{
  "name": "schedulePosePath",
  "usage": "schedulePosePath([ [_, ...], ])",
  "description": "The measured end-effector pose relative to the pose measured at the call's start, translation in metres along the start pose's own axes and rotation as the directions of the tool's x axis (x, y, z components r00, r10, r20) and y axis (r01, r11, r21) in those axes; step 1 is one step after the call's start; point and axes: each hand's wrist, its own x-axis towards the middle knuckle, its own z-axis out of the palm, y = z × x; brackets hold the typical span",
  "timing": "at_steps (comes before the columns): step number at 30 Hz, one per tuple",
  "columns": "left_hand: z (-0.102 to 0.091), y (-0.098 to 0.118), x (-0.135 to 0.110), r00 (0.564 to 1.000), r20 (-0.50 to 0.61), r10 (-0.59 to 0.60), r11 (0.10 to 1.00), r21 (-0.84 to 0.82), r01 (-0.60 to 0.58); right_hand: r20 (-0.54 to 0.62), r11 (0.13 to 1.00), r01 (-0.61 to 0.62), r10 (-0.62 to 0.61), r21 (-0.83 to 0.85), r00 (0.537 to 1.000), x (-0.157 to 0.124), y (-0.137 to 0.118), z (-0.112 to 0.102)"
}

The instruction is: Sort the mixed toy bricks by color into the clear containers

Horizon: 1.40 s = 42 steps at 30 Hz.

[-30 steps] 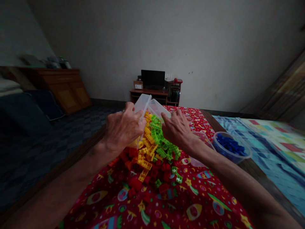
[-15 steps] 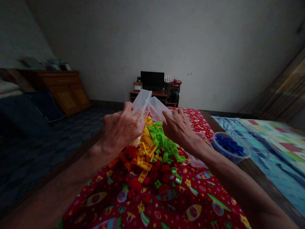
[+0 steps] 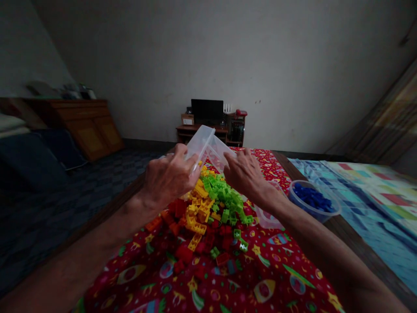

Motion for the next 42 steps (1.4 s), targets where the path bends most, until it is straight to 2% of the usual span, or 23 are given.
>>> schedulePosePath([
  [4,0.006,-0.01,-0.003,0.999,-0.048,-0.016,1.0,-0.013,0.015,0.039,1.0,-0.01,0.01,0.009,0.999,0.0,0.004,-0.005],
  [8,0.009,-0.011,-0.005,0.994,-0.046,0.095,0.995,0.005,-0.095,0.028,0.999,-0.012,0.011,0.031,1.0,-0.003,0.005,-0.003],
  [13,0.012,0.01,-0.007,0.973,0.049,0.227,0.973,0.028,-0.228,0.023,1.0,0.024,-0.025,0.017,0.999,-0.009,0.005,0.005],
  [17,0.016,0.03,-0.008,0.971,0.069,0.23,0.972,0.033,-0.233,0.035,1.0,0.017,-0.017,0.016,0.999,-0.013,0.007,0.009],
  [20,0.015,0.036,-0.005,0.966,0.076,0.248,0.967,0.048,-0.252,0.055,0.999,0.027,-0.029,0.037,0.998,-0.015,0.01,0.009],
  [27,-0.001,0.016,0.001,0.979,0.05,0.197,0.977,0.073,-0.2,0.059,0.999,0.01,-0.013,0.049,0.998,-0.017,0.012,0.009],
  [30,-0.006,0.008,0.002,0.976,0.041,0.213,0.973,0.088,-0.216,0.056,0.999,0.011,-0.013,0.046,0.998,-0.016,0.01,0.007],
  [34,-0.007,-0.003,0.003,0.968,-0.028,0.25,0.965,0.089,-0.246,0.035,0.999,0.004,-0.005,0.041,0.999,-0.016,0.01,0.004],
  [36,-0.005,-0.011,0.005,0.976,-0.057,0.209,0.976,0.066,-0.205,0.021,0.999,0.012,-0.013,0.051,1.0,-0.016,0.013,0.004],
  [39,0.002,-0.023,0.006,0.996,-0.074,0.044,0.999,0.005,-0.044,0.001,0.998,0.015,-0.015,0.068,1.0,-0.016,0.019,0.008],
  [42,0.013,-0.032,0.007,0.992,-0.079,-0.094,0.993,-0.078,0.088,-0.045,0.996,0.008,-0.004,0.092,0.999,-0.015,0.026,0.016],
])
